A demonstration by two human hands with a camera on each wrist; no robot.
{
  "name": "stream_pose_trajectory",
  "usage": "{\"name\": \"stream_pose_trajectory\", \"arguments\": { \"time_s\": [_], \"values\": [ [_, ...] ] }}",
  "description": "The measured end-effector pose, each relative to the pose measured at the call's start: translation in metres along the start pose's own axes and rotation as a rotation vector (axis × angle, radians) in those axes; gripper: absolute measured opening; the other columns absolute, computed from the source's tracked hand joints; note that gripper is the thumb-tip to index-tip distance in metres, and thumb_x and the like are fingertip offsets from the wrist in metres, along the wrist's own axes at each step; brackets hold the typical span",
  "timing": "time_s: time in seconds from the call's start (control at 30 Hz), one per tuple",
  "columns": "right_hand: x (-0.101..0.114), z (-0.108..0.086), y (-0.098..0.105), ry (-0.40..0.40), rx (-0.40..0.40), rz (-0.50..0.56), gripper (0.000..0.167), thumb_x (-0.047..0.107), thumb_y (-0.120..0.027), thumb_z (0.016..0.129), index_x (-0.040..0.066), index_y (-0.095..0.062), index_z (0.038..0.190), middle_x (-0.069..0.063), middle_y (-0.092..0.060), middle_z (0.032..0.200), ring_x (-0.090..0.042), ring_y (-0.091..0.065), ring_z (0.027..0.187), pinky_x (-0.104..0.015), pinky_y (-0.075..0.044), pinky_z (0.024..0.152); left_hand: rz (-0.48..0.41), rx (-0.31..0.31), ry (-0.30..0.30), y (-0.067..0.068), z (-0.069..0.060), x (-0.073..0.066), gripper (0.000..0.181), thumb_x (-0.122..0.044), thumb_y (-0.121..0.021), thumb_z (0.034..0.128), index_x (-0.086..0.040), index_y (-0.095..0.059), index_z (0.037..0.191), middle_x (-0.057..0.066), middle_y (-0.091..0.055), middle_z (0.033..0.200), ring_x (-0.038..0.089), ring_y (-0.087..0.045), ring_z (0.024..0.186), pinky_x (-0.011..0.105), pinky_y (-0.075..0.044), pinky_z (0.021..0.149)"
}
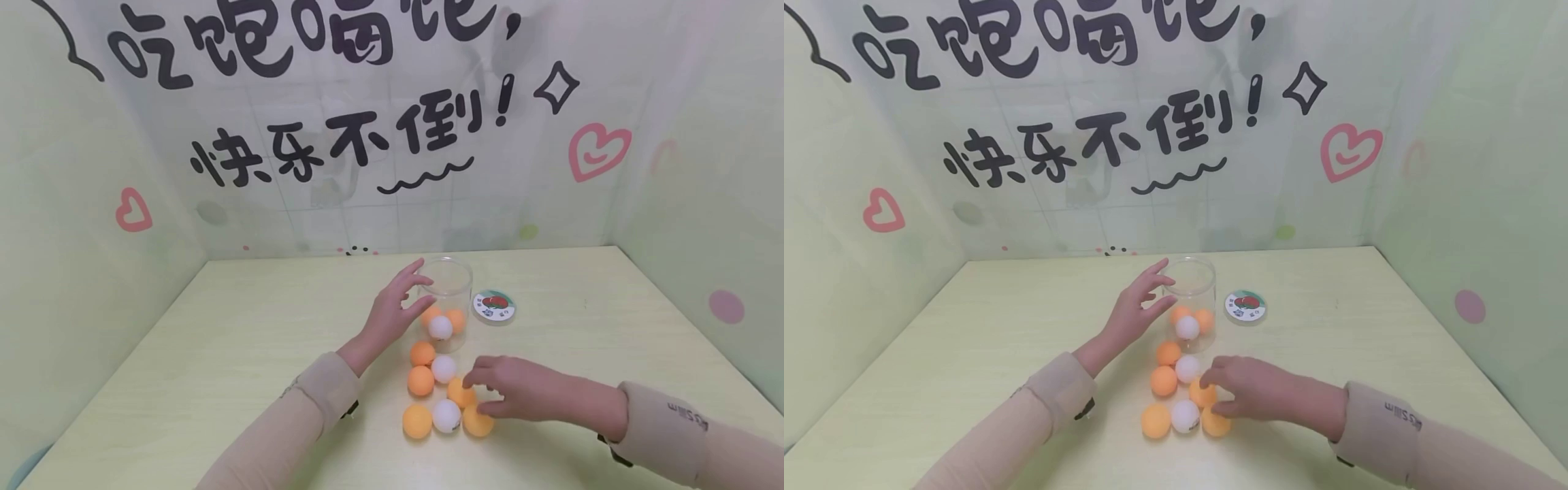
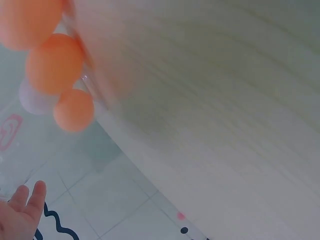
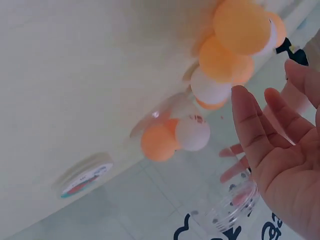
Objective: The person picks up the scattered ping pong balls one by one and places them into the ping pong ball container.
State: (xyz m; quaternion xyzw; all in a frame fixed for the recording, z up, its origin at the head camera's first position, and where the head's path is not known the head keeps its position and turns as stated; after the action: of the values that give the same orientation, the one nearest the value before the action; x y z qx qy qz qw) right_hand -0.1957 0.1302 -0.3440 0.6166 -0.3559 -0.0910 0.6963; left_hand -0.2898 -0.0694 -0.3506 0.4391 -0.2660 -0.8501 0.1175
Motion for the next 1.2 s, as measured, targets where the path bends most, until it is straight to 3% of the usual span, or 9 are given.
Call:
{"name": "stream_pose_trajectory", "arguments": {
  "time_s": [0.2,0.37,0.67,1.2],
  "values": [
    [0.002,-0.007,-0.019,0.003,0.037,-0.031,0.026,0.020,-0.070,0.079,0.012,-0.064,0.103,0.011,-0.052,0.086,0.001,-0.045,0.070,-0.017,-0.044,0.063,-0.028,-0.010,-0.007,0.000,0.000,0.002,0.025,-0.019,-0.065,0.0855,-0.008,-0.060,0.107,0.006,-0.038,0.144,0.030,-0.042,0.126,0.050,-0.047,0.087],
    [0.000,-0.009,-0.024,-0.014,0.045,-0.038,0.026,0.020,-0.071,0.078,0.014,-0.063,0.102,0.012,-0.052,0.089,0.001,-0.045,0.071,-0.018,-0.045,0.064,-0.027,-0.009,-0.004,0.000,-0.001,0.001,0.025,-0.019,-0.064,0.0859,-0.009,-0.060,0.108,0.006,-0.038,0.144,0.028,-0.041,0.128,0.049,-0.047,0.088],
    [0.000,-0.011,-0.029,-0.035,0.100,0.032,0.029,0.018,-0.073,0.075,0.014,-0.061,0.100,0.013,-0.052,0.091,0.002,-0.043,0.071,-0.016,-0.042,0.064,-0.001,-0.011,-0.020,0.000,-0.002,0.001,0.025,-0.020,-0.064,0.0863,-0.009,-0.059,0.108,0.006,-0.037,0.144,0.029,-0.042,0.127,0.047,-0.048,0.087],
    [0.001,-0.011,-0.016,-0.082,0.156,0.002,0.030,0.014,-0.071,0.074,0.015,-0.061,0.102,0.015,-0.050,0.090,0.001,-0.044,0.073,-0.019,-0.043,0.067,-0.001,-0.012,-0.013,0.000,-0.002,0.001,0.025,-0.021,-0.064,0.0861,-0.010,-0.060,0.108,0.005,-0.037,0.145,0.026,-0.041,0.128,0.046,-0.048,0.087]
  ]
}}
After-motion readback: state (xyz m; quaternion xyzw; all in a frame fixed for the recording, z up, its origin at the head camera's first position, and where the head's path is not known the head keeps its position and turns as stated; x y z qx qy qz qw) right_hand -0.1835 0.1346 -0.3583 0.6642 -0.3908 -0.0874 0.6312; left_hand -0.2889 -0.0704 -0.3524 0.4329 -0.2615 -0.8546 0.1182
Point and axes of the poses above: each hand's wrist, its own z-axis towards the middle knuckle, its own y-axis out of the back of the hand, x = y × z, the point moved 2 cm from there along z, towards the middle knuckle
